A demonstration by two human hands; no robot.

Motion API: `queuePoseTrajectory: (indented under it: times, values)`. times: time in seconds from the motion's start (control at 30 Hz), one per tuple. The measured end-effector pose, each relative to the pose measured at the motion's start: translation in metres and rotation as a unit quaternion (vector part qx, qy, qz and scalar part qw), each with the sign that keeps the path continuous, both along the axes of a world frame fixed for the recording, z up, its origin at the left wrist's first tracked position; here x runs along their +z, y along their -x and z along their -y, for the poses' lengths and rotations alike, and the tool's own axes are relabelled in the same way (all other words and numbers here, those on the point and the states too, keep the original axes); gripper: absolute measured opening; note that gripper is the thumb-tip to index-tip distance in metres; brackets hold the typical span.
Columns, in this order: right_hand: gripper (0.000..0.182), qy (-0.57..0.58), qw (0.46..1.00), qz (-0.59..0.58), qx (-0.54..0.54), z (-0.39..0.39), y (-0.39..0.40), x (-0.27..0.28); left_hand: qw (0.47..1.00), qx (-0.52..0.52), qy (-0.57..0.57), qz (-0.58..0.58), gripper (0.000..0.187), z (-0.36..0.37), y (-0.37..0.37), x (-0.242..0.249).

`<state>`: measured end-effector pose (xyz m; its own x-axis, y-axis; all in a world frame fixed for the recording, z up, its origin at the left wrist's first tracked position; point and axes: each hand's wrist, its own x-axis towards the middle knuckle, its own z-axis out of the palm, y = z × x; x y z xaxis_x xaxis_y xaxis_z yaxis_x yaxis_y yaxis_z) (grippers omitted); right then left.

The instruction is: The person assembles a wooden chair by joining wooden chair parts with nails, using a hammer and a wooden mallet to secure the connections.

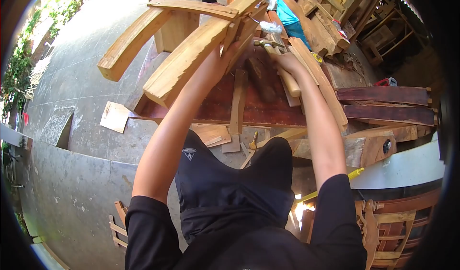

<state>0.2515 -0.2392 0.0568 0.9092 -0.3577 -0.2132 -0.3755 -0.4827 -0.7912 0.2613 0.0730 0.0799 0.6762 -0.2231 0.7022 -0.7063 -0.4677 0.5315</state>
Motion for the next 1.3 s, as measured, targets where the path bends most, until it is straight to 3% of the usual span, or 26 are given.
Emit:
queuePoseTrajectory:
  times: [0.1,0.17,0.2,0.33,0.43,0.53,0.63,0.73,0.83,0.93,1.03,1.17,1.2,1.3]
  values:
    - [0.043,-0.031,0.994,0.101,-0.02,0.008,0.023,0.001,1.0,-0.014,0.004,-0.01,0.065,0.001,0.001,0.003]
    - [0.044,0.009,0.966,0.255,-0.052,-0.009,0.044,0.015,1.0,-0.02,0.011,-0.003,0.065,0.0,-0.001,-0.001]
    - [0.044,0.03,0.941,0.331,-0.068,-0.019,0.056,0.031,1.0,-0.023,0.015,0.0,0.065,0.0,-0.001,-0.002]
    - [0.055,-0.01,0.918,0.397,-0.007,-0.058,0.1,0.125,0.996,-0.06,0.059,-0.01,0.067,0.002,0.002,0.005]
    - [0.06,0.08,0.922,0.367,0.092,-0.071,0.124,0.17,0.992,-0.087,0.082,-0.03,0.066,0.004,0.002,0.002]
    - [0.06,0.373,0.827,0.389,0.16,-0.081,0.129,0.183,0.996,-0.063,0.063,-0.002,0.062,0.005,-0.004,0.001]
    - [0.061,0.337,0.879,0.295,0.163,-0.11,0.138,0.203,0.995,-0.07,0.069,-0.014,0.057,0.004,-0.002,0.002]
    - [0.062,0.299,0.863,0.392,0.111,-0.112,0.126,0.195,0.994,-0.076,0.078,-0.032,0.053,0.006,0.0,0.0]
    - [0.06,0.38,0.859,0.318,0.127,-0.112,0.125,0.194,0.992,-0.075,0.097,0.009,0.052,0.007,-0.002,-0.001]
    - [0.06,0.385,0.877,0.255,0.134,-0.109,0.127,0.209,0.992,-0.081,0.099,0.009,0.051,0.007,-0.002,-0.001]
    - [0.06,0.33,0.854,0.386,0.109,-0.103,0.121,0.21,0.994,-0.064,0.084,-0.012,0.05,0.005,0.001,0.002]
    - [0.06,0.278,0.887,0.361,0.081,-0.125,0.129,0.208,0.995,-0.063,0.072,0.001,0.051,0.006,-0.005,-0.002]
    - [0.059,0.397,0.825,0.369,0.16,-0.117,0.124,0.21,0.995,-0.059,0.076,0.011,0.051,0.007,-0.004,-0.001]
    - [0.06,0.427,0.858,0.24,0.157,-0.112,0.134,0.223,0.995,-0.056,0.079,0.021,0.051,0.008,-0.004,-0.001]
